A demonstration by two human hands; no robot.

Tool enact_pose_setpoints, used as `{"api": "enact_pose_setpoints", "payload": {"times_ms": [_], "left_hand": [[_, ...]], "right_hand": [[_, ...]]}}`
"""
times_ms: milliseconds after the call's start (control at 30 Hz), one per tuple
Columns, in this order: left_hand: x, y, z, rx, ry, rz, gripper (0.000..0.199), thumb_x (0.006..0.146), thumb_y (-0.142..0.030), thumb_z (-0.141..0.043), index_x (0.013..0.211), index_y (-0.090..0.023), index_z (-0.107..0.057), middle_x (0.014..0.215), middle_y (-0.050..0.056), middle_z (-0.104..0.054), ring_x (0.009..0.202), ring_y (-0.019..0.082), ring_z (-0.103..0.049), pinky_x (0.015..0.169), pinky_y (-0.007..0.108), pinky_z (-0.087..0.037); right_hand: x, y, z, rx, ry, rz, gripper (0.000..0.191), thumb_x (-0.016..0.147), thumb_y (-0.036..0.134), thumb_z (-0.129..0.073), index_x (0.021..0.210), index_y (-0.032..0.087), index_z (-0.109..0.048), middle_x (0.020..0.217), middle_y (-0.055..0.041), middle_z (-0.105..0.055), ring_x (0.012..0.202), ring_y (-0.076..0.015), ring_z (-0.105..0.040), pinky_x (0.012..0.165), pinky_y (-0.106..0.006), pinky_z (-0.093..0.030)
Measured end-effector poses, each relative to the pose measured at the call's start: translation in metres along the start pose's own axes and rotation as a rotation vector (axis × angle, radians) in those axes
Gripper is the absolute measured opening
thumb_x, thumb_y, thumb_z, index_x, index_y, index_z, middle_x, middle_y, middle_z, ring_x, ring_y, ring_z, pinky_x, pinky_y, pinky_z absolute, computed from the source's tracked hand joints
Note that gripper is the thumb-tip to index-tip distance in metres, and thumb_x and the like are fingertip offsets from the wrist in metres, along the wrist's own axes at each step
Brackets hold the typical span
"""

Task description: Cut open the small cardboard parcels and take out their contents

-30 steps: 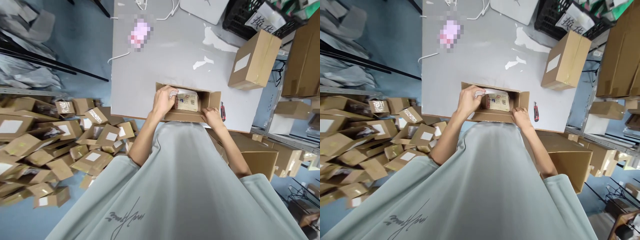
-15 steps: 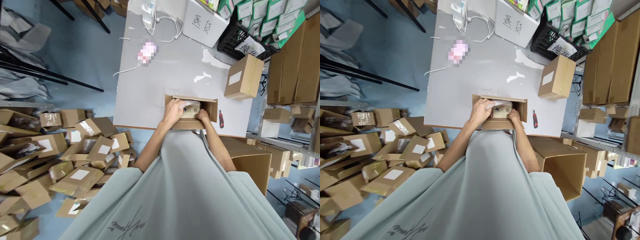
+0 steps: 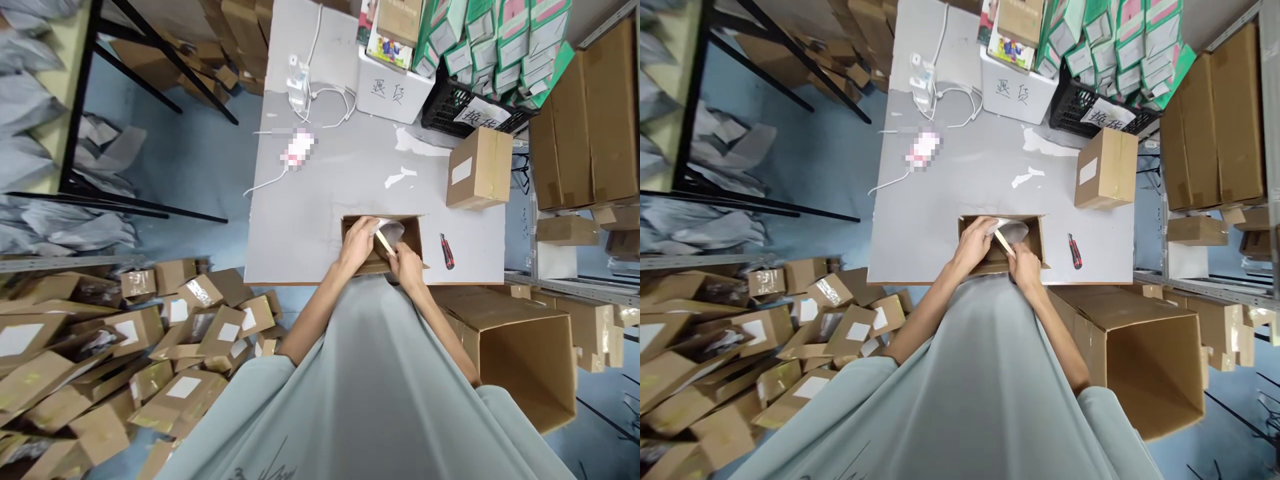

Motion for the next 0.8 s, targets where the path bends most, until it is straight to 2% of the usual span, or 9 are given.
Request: {"api": "enact_pose_setpoints", "payload": {"times_ms": [167, 267, 367, 433, 533, 600, 667, 733, 800], "left_hand": [[0.004, -0.003, 0.001, -0.101, 0.030, -0.040, 0.041, 0.107, -0.015, -0.048, 0.133, -0.021, -0.079, 0.136, 0.012, -0.081, 0.127, 0.026, -0.077, 0.115, 0.041, -0.059], [0.010, -0.003, -0.003, -0.269, -0.001, 0.034, 0.033, 0.107, -0.024, -0.053, 0.120, -0.020, -0.083, 0.129, 0.012, -0.084, 0.122, 0.028, -0.078, 0.112, 0.041, -0.060], [0.015, -0.009, -0.005, -0.558, -0.045, 0.145, 0.037, 0.106, -0.048, -0.064, 0.115, -0.019, -0.084, 0.119, 0.011, -0.086, 0.112, 0.029, -0.080, 0.104, 0.040, -0.062], [0.015, -0.020, -0.001, -0.738, -0.055, 0.200, 0.049, 0.101, -0.063, -0.072, 0.117, -0.018, -0.084, 0.114, 0.010, -0.086, 0.103, 0.028, -0.079, 0.095, 0.037, -0.062], [0.011, -0.040, 0.017, -0.868, -0.077, 0.241, 0.058, 0.096, -0.070, -0.077, 0.123, -0.018, -0.084, 0.109, 0.008, -0.085, 0.096, 0.025, -0.078, 0.087, 0.034, -0.061], [0.007, -0.053, 0.033, -0.747, -0.091, 0.193, 0.051, 0.104, -0.064, -0.069, 0.122, -0.019, -0.084, 0.112, 0.008, -0.085, 0.100, 0.026, -0.077, 0.091, 0.035, -0.061], [0.002, -0.062, 0.042, -0.452, -0.056, 0.085, 0.037, 0.111, -0.045, -0.059, 0.120, -0.020, -0.084, 0.119, 0.009, -0.084, 0.109, 0.027, -0.077, 0.101, 0.036, -0.059], [-0.002, -0.061, 0.033, -0.116, 0.071, 0.002, 0.031, 0.107, -0.022, -0.055, 0.117, -0.022, -0.084, 0.124, 0.009, -0.082, 0.117, 0.027, -0.076, 0.107, 0.037, -0.057], [-0.004, -0.045, 0.009, 0.099, 0.223, 0.039, 0.031, 0.098, -0.008, -0.058, 0.108, -0.021, -0.084, 0.119, 0.010, -0.082, 0.114, 0.028, -0.077, 0.105, 0.037, -0.057]], "right_hand": [[-0.042, -0.020, 0.067, 0.102, -0.170, 0.123, 0.019, 0.111, 0.035, -0.053, 0.105, 0.028, -0.068, 0.105, -0.0094, -0.080, 0.088, -0.0298, -0.076, 0.077, -0.037, -0.054], [-0.068, -0.042, 0.116, 0.217, -0.306, 0.085, 0.022, 0.110, 0.048, -0.059, 0.104, 0.030, -0.070, 0.085, -0.0030, -0.074, 0.067, -0.0255, -0.067, 0.068, -0.037, -0.052], [-0.095, -0.053, 0.164, 0.278, -0.498, 0.051, 0.026, 0.107, 0.056, -0.066, 0.102, 0.032, -0.073, 0.069, 0.0015, -0.063, 0.057, -0.0229, -0.058, 0.062, -0.036, -0.050], [-0.113, -0.054, 0.192, 0.300, -0.645, 0.055, 0.025, 0.105, 0.057, -0.070, 0.102, 0.032, -0.075, 0.072, 0.0000, -0.065, 0.057, -0.0221, -0.056, 0.060, -0.037, -0.049], [-0.136, -0.053, 0.222, 0.355, -0.835, 0.084, 0.019, 0.103, 0.052, -0.076, 0.101, 0.033, -0.076, 0.089, -0.0047, -0.075, 0.055, -0.0190, -0.052, 0.056, -0.038, -0.047], [-0.148, -0.054, 0.236, 0.421, -0.938, 0.124, 0.015, 0.100, 0.045, -0.082, 0.102, 0.030, -0.077, 0.094, -0.0049, -0.078, 0.054, -0.0158, -0.050, 0.054, -0.035, -0.043], [-0.158, -0.055, 0.247, 0.503, -1.024, 0.172, 0.014, 0.096, 0.036, -0.088, 0.102, 0.026, -0.079, 0.091, -0.0030, -0.078, 0.055, -0.0130, -0.049, 0.053, -0.031, -0.037], [-0.164, -0.057, 0.254, 0.574, -1.093, 0.205, 0.015, 0.093, 0.029, -0.091, 0.102, 0.023, -0.081, 0.089, -0.0019, -0.077, 0.056, -0.0118, -0.049, 0.053, -0.030, -0.034], [-0.166, -0.060, 0.258, 0.625, -1.128, 0.219, 0.015, 0.092, 0.028, -0.092, 0.101, 0.022, -0.082, 0.089, -0.0027, -0.077, 0.059, -0.0126, -0.051, 0.054, -0.030, -0.034]]}}
Point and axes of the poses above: each hand's wrist, its own x-axis towards the middle knuckle, its own z-axis out of the back of the hand, y = z × x, the point moved 6 cm from there along x, towards the middle knuckle
